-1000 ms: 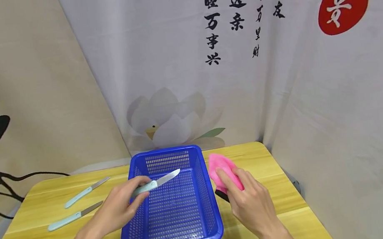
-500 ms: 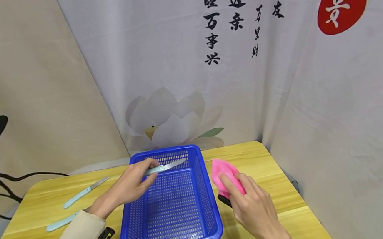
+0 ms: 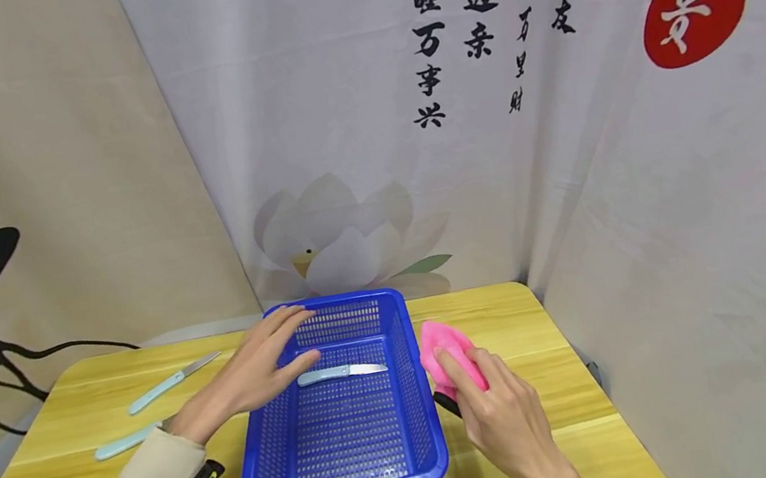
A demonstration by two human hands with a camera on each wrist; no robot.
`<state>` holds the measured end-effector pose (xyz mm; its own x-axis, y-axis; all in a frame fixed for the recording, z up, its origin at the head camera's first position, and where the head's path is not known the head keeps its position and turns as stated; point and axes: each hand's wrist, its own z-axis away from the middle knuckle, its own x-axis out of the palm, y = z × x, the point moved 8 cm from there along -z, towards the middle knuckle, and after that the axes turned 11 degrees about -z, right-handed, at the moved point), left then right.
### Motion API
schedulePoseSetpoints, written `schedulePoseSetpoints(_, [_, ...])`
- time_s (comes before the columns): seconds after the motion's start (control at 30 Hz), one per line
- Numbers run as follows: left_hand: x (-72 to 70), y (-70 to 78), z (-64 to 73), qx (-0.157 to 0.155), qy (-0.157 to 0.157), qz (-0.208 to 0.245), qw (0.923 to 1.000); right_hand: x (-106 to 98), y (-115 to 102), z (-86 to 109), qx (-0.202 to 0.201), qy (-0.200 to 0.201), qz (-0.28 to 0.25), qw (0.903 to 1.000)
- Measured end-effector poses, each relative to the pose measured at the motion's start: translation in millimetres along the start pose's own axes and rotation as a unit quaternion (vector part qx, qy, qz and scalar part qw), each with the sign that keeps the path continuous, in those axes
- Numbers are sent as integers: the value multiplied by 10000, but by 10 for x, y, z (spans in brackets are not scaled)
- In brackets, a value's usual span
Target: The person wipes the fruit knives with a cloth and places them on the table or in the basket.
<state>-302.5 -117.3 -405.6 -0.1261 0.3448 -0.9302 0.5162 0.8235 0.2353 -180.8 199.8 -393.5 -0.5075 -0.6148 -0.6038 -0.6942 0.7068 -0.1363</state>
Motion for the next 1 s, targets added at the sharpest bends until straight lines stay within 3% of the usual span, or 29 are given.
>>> schedulePoseSetpoints(0.27, [-171, -380, 477, -476, 125, -73, 9988, 38, -6, -17, -95, 39, -23, 9999])
schedulePoseSetpoints(0.6, [-361, -1064, 1204, -1027, 651, -247, 9923, 76, 13, -6, -136, 112, 17, 9998])
schedulePoseSetpoints(0.8, [-319, -1536, 1595, -1438, 673, -322, 9868, 91, 56, 30, -82, 14, 1, 10000])
schedulePoseSetpoints(1.0, [-183, -1894, 1900, -1587, 712, -542, 9833, 63, 88, 41, -105, 85, -13, 9999])
